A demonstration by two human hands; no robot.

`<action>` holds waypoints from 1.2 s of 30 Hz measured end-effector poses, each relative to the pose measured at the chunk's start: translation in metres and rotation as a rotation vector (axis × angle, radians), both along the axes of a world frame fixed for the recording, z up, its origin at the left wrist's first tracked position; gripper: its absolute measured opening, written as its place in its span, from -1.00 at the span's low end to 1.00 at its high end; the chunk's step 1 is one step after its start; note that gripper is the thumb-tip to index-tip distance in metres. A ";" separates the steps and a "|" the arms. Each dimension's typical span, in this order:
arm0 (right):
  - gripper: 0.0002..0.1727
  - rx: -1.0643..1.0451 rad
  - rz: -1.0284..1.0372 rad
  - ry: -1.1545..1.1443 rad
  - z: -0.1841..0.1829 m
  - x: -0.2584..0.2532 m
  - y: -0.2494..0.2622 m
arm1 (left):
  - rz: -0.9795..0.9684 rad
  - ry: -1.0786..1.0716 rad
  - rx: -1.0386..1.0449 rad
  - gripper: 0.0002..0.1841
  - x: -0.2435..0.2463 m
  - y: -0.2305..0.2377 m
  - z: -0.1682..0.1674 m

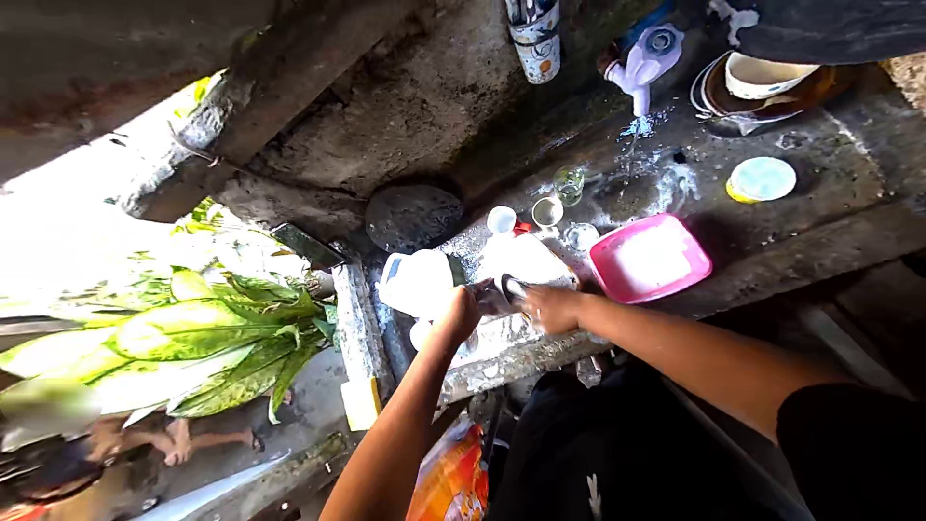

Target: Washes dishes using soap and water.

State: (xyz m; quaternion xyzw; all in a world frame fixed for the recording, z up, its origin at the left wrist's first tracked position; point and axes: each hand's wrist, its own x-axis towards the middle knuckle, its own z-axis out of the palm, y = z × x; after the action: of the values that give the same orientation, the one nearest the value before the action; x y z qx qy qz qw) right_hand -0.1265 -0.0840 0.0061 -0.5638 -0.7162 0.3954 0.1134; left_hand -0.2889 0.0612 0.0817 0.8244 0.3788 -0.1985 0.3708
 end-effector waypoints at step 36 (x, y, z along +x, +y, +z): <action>-0.65 0.239 -0.457 0.357 0.049 0.022 0.035 | -0.471 -0.556 0.533 -0.75 0.031 0.001 0.039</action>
State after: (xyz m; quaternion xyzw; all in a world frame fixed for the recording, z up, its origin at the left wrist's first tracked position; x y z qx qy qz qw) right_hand -0.1044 -0.0490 0.0551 -0.6144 -0.5811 0.3656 0.3888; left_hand -0.2581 0.0620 0.1205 0.9769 0.1046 0.0559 0.1780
